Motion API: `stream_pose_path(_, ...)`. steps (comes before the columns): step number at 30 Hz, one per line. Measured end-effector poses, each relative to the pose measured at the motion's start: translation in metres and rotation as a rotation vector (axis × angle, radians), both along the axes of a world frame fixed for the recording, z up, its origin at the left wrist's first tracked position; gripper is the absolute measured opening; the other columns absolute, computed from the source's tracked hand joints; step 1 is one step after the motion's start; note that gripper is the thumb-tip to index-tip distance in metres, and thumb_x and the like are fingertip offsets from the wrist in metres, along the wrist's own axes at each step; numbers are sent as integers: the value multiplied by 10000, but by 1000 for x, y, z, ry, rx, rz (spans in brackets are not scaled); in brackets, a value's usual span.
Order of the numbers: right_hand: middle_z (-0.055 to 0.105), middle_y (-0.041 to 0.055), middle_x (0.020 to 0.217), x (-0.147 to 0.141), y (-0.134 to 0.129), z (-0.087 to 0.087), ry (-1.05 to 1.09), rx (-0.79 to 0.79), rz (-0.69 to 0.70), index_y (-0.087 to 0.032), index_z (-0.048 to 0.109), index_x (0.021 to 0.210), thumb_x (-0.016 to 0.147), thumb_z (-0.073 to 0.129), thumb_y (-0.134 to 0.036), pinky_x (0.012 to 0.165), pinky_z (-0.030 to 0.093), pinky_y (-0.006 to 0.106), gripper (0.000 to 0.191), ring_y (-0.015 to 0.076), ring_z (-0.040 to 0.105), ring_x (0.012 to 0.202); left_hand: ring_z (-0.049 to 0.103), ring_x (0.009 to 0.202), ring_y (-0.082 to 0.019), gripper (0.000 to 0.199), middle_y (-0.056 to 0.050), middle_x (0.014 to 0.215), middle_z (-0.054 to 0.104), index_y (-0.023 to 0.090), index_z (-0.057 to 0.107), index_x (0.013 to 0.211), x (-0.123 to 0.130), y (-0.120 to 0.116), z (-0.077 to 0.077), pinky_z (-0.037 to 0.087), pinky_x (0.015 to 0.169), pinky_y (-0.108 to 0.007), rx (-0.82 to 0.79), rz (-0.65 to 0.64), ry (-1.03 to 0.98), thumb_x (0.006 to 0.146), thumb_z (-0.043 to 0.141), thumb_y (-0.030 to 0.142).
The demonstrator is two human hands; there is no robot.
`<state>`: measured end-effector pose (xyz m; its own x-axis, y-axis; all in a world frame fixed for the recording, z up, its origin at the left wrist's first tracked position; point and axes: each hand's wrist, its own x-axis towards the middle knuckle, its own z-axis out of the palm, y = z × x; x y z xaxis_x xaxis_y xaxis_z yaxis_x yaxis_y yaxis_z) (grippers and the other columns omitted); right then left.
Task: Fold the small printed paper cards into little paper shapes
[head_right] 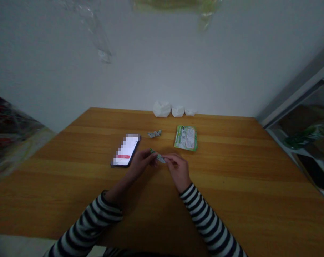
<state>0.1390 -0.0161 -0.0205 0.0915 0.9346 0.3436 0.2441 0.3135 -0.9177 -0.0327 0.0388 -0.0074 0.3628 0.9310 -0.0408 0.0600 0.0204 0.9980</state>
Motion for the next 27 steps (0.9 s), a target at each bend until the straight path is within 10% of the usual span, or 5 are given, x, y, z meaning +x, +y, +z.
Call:
stream_pose_path(8,670,29,726,8,6,-6,-140,-45,44,-186,730,762,816,668,-221,568,449,251,89,152,597,623,567,449,-117,420,6,541,600,172,539,697,3,1,-9,456,465,-220,153,-25,135,930,455,511)
stream_pose_path(12,722,45,818,6,2,-4,-107,-60,-9,-187,712,1006,889,598,-297,607,478,261,197,163,627,671,566,468,-120,423,0,561,606,175,538,697,3,2,-15,466,483,-229,195,2,140,937,440,509)
stream_pose_path(27,593,-8,718,2,11,-27,-157,-22,-39,-193,656,873,784,643,-189,586,411,252,89,145,532,624,602,487,-171,420,-33,565,632,192,530,720,10,-1,-20,497,517,-293,209,-70,172,942,374,513)
